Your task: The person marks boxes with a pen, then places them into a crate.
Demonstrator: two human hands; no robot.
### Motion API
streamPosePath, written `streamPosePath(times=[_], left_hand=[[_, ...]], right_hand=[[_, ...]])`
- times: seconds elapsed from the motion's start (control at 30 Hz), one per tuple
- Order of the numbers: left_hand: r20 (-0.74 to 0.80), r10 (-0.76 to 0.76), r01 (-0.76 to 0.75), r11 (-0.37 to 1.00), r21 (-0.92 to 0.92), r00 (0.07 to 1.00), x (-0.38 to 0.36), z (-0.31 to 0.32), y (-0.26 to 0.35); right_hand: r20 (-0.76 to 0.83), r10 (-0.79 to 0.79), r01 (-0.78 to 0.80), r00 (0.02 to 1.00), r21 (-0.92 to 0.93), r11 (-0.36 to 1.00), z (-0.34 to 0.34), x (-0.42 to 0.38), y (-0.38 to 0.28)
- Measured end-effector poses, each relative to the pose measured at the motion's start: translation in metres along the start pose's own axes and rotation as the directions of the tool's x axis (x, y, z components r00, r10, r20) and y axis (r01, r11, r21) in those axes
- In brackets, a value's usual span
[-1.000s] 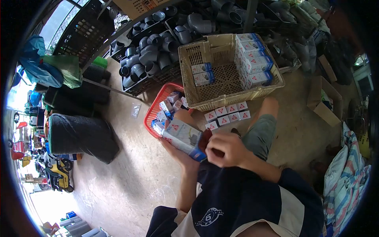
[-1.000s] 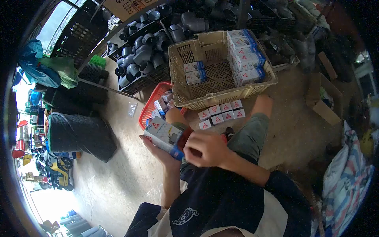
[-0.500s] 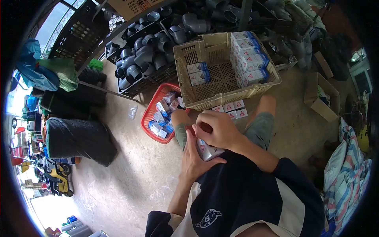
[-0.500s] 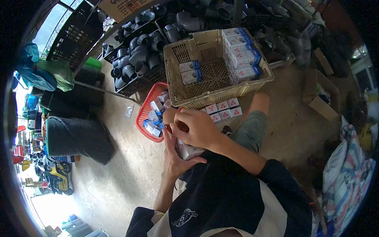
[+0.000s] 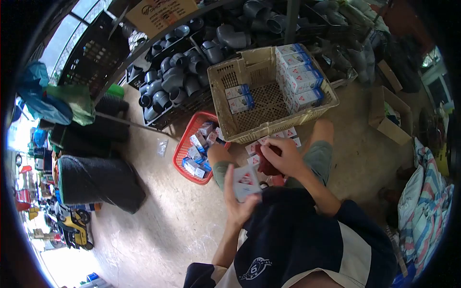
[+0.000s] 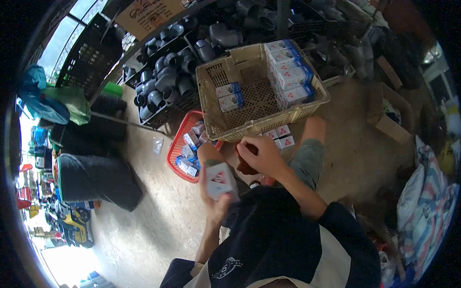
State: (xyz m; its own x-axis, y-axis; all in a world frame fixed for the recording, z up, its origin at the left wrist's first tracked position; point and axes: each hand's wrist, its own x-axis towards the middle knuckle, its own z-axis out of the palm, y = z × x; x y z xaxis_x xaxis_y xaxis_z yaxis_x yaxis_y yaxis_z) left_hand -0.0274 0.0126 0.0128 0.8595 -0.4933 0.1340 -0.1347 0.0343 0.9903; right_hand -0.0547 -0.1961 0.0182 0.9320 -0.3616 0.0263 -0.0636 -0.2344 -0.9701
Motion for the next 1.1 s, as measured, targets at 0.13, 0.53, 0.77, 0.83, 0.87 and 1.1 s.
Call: streamPosePath(times=[0.13,0.53,0.77,0.83,0.87,1.1], left_hand=[[-0.151,-0.266,0.153,0.842,-0.518,0.952,0.027,0.004,-0.011],[0.139,-0.116,0.179,0.753,-0.633,0.983,0.031,0.016,-0.032],[-0.059,0.013,-0.027,0.970,-0.240,0.998,0.076,0.002,-0.055],[-0.223,-0.016,0.007,0.999,-0.040,0.975,0.102,-0.003,-0.068],[-0.292,-0.028,0.034,0.999,0.015,0.956,0.116,-0.005,-0.072],[-0.535,0.110,0.087,0.941,0.328,0.837,0.183,0.017,-0.144]], right_hand=[[0.167,0.031,-0.042,0.985,0.060,0.997,-0.019,-0.025,0.008],[0.406,0.050,0.109,0.912,-0.359,0.927,-0.034,-0.012,-0.026],[0.259,-0.032,0.187,0.965,-0.602,0.777,-0.039,0.010,-0.043],[0.239,-0.068,0.227,0.969,-0.741,0.632,-0.048,0.041,-0.058],[0.220,-0.033,0.196,0.975,-0.779,0.595,-0.051,0.062,-0.058],[0.398,0.060,0.350,0.915,-0.861,0.369,-0.030,0.215,0.061]])
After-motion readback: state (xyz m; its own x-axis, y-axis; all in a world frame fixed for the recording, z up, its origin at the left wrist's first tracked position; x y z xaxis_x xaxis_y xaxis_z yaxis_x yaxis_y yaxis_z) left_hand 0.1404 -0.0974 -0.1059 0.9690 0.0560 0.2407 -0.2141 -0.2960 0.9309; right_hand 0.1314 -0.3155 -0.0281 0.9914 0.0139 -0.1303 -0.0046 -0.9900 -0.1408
